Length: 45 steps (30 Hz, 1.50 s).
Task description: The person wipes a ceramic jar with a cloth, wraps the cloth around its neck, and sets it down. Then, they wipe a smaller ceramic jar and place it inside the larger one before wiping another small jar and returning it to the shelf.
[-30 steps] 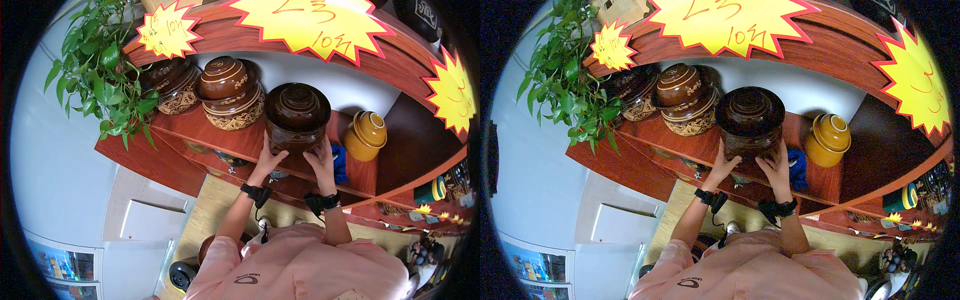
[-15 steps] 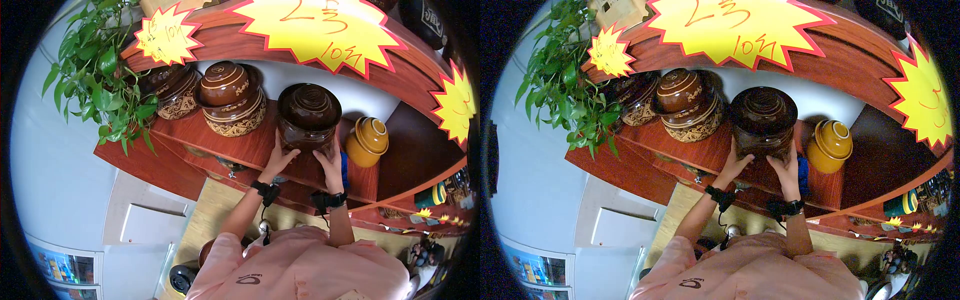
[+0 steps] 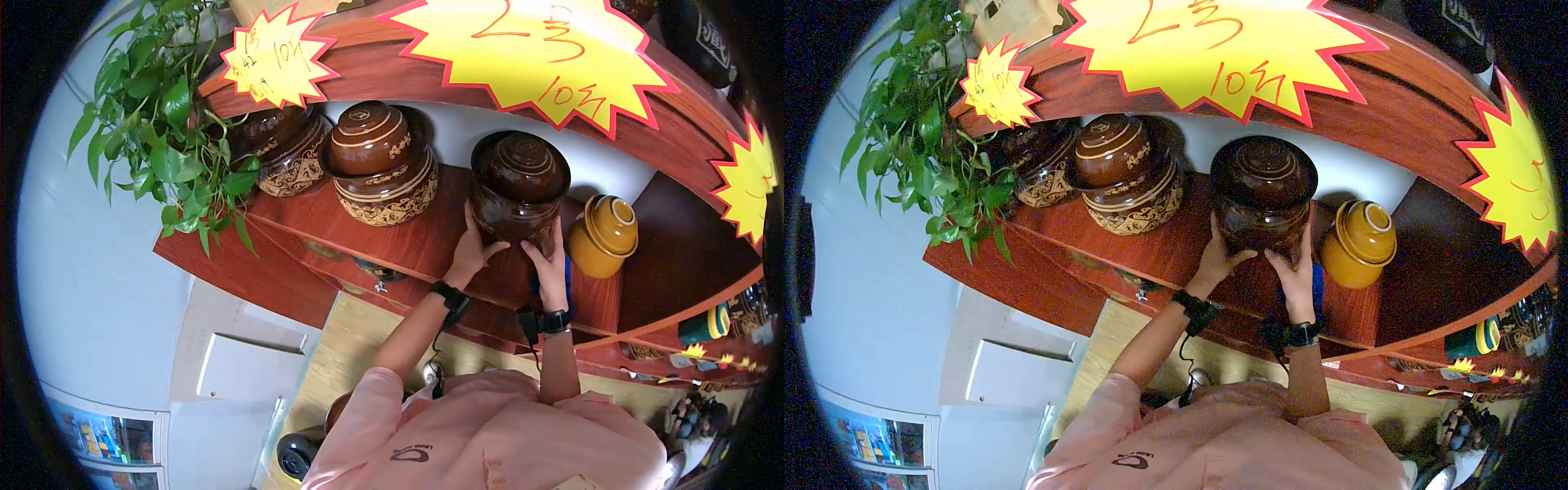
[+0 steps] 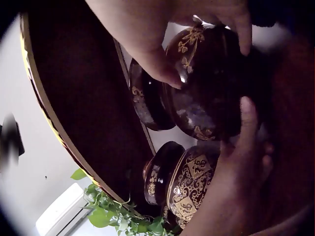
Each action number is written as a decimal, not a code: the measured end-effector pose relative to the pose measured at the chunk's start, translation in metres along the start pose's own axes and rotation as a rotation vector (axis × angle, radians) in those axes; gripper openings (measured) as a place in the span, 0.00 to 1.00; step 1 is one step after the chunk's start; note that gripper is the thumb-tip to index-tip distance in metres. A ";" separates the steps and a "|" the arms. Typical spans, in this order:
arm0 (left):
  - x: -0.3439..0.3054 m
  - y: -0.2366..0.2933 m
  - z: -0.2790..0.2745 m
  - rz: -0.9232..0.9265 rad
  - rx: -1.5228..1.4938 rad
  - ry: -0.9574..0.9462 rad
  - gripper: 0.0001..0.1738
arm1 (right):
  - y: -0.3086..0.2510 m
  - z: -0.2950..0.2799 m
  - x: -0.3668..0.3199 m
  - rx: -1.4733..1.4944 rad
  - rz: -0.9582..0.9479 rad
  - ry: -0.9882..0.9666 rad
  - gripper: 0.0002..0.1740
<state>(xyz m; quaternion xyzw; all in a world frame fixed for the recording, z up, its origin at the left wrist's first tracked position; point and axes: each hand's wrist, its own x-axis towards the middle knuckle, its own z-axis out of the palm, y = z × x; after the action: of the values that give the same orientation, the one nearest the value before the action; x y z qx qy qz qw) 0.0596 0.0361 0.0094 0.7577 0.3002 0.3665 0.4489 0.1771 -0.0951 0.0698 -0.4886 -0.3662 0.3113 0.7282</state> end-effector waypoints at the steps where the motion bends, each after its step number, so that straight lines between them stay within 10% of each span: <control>1: -0.001 -0.004 0.004 0.041 0.090 0.035 0.73 | 0.002 -0.001 0.000 -0.004 -0.006 -0.011 0.46; 14: 0.001 0.015 -0.005 -0.049 0.043 -0.044 0.74 | 0.005 -0.009 -0.017 -0.104 0.086 -0.015 0.45; 20: -0.002 0.021 -0.021 -0.225 -0.066 -0.209 0.66 | -0.007 -0.021 -0.030 -1.111 -0.266 -0.075 0.36; 27: -0.008 0.020 -0.024 -0.256 -0.034 -0.268 0.60 | -0.028 -0.021 -0.051 -1.511 -0.109 0.012 0.34; 36: -0.028 0.023 -0.067 -0.251 0.011 -0.331 0.30 | 0.004 -0.033 -0.053 -1.330 -0.254 0.055 0.26; 45: -0.032 0.089 -0.148 0.310 0.226 0.321 0.10 | 0.017 -0.012 -0.054 -1.099 -0.325 -0.128 0.24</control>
<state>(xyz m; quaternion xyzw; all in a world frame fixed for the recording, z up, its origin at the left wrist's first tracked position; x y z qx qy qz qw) -0.0687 0.0422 0.1292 0.7722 0.2868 0.5108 0.2461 0.1569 -0.1391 0.0380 -0.7129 -0.5878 -0.0117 0.3823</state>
